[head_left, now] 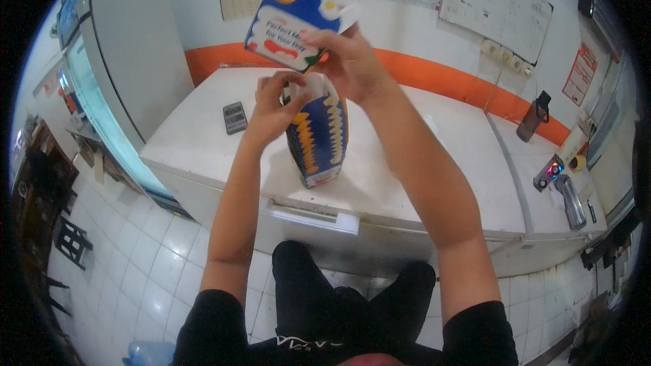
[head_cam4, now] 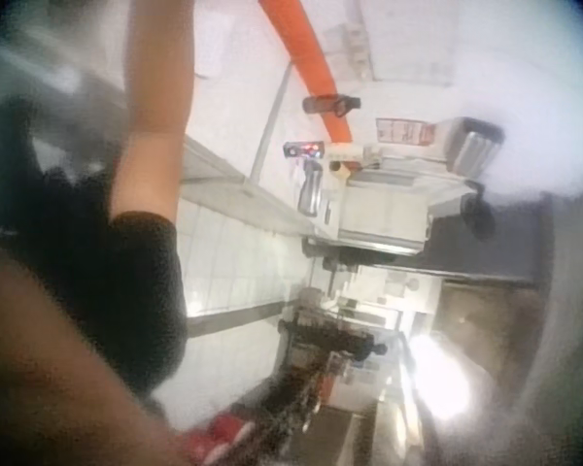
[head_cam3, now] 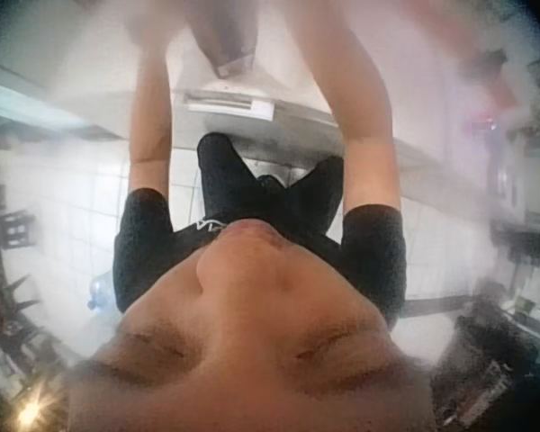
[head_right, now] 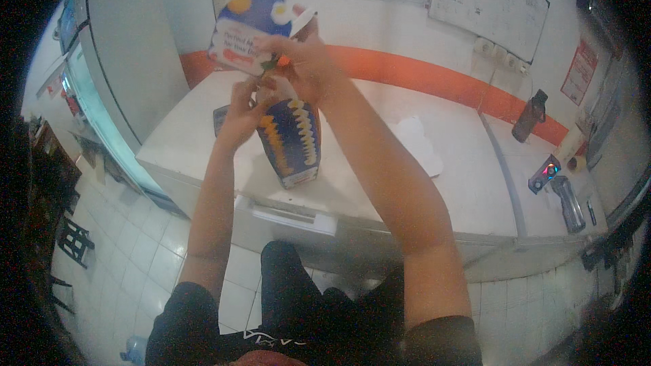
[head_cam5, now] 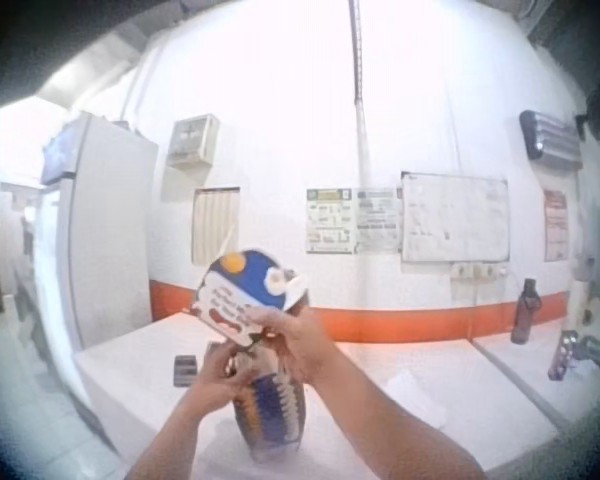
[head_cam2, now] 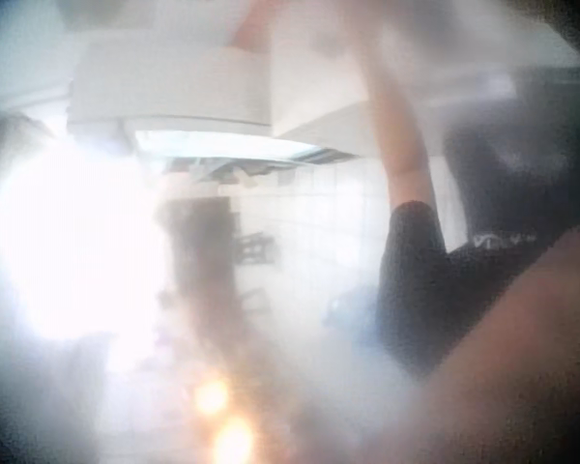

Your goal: The person assembles flat paper boxes by folding and tucking flaps to form a three-dimensional container. They handle multiple boxes one at a time, folding edges and securing flaps, then placing the finished boxes into a stack on the counter.

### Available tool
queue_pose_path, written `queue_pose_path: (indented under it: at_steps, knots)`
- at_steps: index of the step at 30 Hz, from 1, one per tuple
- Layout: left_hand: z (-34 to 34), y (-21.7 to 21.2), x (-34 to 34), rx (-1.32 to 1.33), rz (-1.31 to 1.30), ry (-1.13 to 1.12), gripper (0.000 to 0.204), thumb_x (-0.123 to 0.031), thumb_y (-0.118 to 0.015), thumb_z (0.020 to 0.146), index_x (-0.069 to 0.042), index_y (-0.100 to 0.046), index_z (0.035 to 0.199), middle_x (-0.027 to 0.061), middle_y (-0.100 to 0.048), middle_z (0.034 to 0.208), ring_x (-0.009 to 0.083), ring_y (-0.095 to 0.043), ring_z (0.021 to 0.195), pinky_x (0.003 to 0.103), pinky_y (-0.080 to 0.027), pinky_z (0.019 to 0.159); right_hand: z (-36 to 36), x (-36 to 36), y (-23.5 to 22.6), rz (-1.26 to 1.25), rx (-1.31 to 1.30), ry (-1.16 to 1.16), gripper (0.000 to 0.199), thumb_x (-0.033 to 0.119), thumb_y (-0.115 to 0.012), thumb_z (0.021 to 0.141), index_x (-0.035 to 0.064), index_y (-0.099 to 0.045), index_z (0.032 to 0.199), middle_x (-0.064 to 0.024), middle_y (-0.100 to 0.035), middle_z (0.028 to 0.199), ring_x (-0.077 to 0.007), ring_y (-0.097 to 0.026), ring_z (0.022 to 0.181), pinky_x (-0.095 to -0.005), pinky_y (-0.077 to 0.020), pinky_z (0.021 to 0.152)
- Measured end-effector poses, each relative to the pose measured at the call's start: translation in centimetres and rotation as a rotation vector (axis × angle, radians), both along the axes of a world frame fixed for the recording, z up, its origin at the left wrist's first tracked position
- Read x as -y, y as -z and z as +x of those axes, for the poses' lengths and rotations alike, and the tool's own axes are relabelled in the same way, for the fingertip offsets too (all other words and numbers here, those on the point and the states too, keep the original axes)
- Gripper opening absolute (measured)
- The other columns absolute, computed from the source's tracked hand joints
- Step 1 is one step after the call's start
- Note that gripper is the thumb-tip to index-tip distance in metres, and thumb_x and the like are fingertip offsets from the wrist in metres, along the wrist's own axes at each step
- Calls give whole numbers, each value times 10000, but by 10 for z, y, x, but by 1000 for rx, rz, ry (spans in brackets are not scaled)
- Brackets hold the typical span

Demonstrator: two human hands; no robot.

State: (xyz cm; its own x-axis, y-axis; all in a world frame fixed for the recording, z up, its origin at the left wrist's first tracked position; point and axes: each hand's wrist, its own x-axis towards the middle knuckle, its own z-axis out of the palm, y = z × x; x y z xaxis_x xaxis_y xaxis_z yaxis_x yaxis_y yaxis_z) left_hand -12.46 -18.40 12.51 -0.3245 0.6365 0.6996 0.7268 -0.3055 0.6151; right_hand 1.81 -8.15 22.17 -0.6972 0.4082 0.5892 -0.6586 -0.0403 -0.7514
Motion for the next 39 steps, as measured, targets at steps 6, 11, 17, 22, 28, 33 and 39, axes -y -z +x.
queue_pose_path:
  at_steps: [6, 11, 17, 22, 28, 33, 39]
  knots:
    - [-34, 28, -13, 188, 90, 140, 369, -183, -666, 845, -18, -538, 1149, 182, -606, 1317, 297, -504, 1245, 416, -359, 1115, -1, -4, 19, 133, 267, 294, 991, -8, -789, 786, 153, -201, 1568, -161, -522, 1376, -321, -536, 1311, -469, -534, 1029]
    - [-28, 30, -7, 274, 146, 332, 297, -204, -695, 856, -74, -488, 1026, 203, -573, 1381, 279, -536, 1201, 404, -365, 1087, 33, -24, 3, 382, 496, 228, 961, -22, -820, 735, 207, -311, 1518, -157, -554, 1359, -305, -536, 1301, -432, -521, 1031]
    - [-25, 34, -10, 279, 237, 360, 331, -266, -746, 865, -96, -525, 1042, 181, -549, 1394, 277, -522, 1260, 417, -371, 1084, 50, -32, -25, 686, 732, 227, 1007, 0, -887, 648, 142, -331, 1475, -214, -595, 1321, -329, -566, 1265, -411, -462, 1110]
    - [-22, 33, -7, 242, 225, 335, 385, -292, -787, 833, -100, -535, 1052, 161, -570, 1312, 265, -535, 1246, 423, -380, 1075, 51, -31, -40, 756, 904, 195, 1033, 8, -909, 624, 120, -332, 1474, -212, -602, 1316, -342, -565, 1271, -393, -466, 1110]
    - [-23, 31, -2, 197, 168, 341, 381, -288, -791, 827, -84, -569, 1061, 76, -626, 1133, 205, -577, 1108, 404, -414, 1021, 44, -22, -57, 1062, 1093, 147, 1018, -15, -916, 602, 131, -378, 1454, -183, -594, 1312, -324, -568, 1257, -378, -447, 1121]
    - [-12, 22, 1, 199, 165, 285, 338, -268, -743, 868, -57, -591, 1083, 67, -609, 1089, 202, -586, 1072, 377, -437, 974, 35, -16, -64, 1549, 1209, 381, 1041, 44, -913, 609, 68, -393, 1510, -231, -529, 1461, -358, -538, 1350, -387, -425, 1154]
    - [-11, 25, 2, 165, 195, 254, 328, -254, -719, 883, -37, -588, 1091, 87, -585, 1088, 217, -591, 1066, 367, -457, 930, 23, 1, -100, 1440, 909, 691, 672, 111, -713, 814, 35, -524, 1455, -234, -558, 1461, -336, -575, 1337, -423, -496, 1093]
